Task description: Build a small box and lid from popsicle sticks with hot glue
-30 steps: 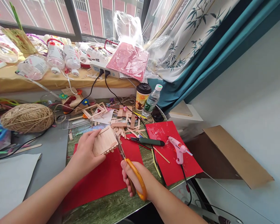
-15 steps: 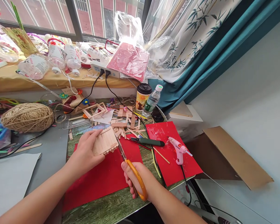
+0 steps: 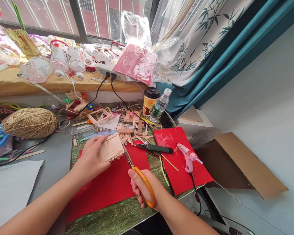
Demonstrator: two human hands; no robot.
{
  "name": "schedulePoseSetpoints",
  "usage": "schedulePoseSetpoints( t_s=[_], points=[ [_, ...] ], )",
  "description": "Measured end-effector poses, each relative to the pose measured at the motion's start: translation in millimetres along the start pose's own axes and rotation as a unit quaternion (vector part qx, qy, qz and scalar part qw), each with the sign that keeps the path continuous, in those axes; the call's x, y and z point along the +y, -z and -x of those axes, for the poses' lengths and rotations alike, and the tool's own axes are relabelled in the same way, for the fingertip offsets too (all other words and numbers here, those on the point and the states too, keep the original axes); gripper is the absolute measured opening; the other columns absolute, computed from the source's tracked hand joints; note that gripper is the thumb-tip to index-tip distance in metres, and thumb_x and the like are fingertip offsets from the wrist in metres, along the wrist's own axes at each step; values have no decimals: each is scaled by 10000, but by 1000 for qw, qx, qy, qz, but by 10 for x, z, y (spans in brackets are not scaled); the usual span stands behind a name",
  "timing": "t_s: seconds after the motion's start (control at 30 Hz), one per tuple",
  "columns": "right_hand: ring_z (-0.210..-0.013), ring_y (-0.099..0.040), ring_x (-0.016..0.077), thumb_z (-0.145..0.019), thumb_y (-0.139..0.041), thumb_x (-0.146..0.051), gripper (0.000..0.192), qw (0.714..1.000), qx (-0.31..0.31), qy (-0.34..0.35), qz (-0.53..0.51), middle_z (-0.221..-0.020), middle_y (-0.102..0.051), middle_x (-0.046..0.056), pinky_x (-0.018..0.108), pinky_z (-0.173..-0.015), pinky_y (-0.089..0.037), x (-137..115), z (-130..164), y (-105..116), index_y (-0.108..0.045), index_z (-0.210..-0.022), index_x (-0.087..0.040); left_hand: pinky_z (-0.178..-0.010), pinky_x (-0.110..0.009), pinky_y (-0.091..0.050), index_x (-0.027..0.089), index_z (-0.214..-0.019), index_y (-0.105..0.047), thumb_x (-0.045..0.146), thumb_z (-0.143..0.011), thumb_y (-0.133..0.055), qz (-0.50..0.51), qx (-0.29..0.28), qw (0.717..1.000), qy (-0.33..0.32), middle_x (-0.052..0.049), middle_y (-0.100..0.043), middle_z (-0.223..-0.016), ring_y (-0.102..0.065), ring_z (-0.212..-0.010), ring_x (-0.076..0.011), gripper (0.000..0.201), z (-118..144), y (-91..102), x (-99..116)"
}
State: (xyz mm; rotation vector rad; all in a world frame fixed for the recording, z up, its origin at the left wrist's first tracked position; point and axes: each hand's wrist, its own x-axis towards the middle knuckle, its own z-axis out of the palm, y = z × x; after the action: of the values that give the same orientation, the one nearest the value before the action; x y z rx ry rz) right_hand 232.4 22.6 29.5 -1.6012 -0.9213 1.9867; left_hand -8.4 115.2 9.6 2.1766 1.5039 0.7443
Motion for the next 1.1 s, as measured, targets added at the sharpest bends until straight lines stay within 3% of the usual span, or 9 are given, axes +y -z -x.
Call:
schedulePoseSetpoints(
  t_s=[0.17, 0.3, 0.6, 0.87, 0.97, 1.1],
  points=[
    [-292, -341, 47, -896, -567, -711, 563, 999, -33, -16, -17, -457, -389, -100, 154, -264, -352, -22, 38, 68, -462, -664, -209, -1148, -536, -402, 263, -1503, -409, 204, -686, -710, 4, -7, 1000, -13, -119, -496, -1395, -488, -1318, -355, 872, -29, -19, -62],
    [-291, -334, 45, -905, -552, -688, 550, 997, -63, -37, -8, -456, -386, -97, 145, -259, -338, -125, 137, 271, -459, -648, -211, -1146, -529, -390, 265, -1502, -407, 199, -684, -705, -2, -15, 1000, -25, -123, -483, -1429, -482, -1325, -356, 873, -30, -2, -71],
    [-312, -400, 50, -886, -566, -712, 581, 970, -85, -64, 220, -500, -422, -79, 167, -310, -341, -636, 552, 796, -457, -618, -208, -1098, -529, -341, 293, -1548, -351, 197, -739, -666, -87, -7, 992, -92, -141, -514, -1482, -479, -1353, -381, 873, 60, -30, 30],
    [-329, -379, 58, -844, -598, -691, 547, 953, -127, -88, 260, -491, -432, -69, 203, -345, -234, -842, 583, 1122, -501, -604, -209, -1075, -480, -321, 304, -1603, -307, 111, -779, -610, -163, 27, 967, -196, -129, -590, -1434, -540, -1303, -359, 899, 147, -43, 27],
    [-347, -390, 72, -845, -631, -655, 537, 937, -106, -97, 319, -474, -440, -52, 213, -364, -247, -980, 626, 1109, -498, -573, -212, -1079, -481, -317, 299, -1621, -283, 111, -770, -614, -164, 28, 966, -198, -128, -589, -1444, -539, -1306, -362, 932, 183, -62, 60],
    [-323, -378, 79, -792, -758, -579, 502, 877, -27, -103, 468, -429, -471, -37, 218, -370, -261, -1144, 737, 1039, -505, -553, -218, -1067, -475, -330, 305, -1623, -282, 112, -768, -610, -156, 20, 968, -195, -123, -596, -1433, -539, -1307, -362, 936, 212, -96, 120]
  ],
)
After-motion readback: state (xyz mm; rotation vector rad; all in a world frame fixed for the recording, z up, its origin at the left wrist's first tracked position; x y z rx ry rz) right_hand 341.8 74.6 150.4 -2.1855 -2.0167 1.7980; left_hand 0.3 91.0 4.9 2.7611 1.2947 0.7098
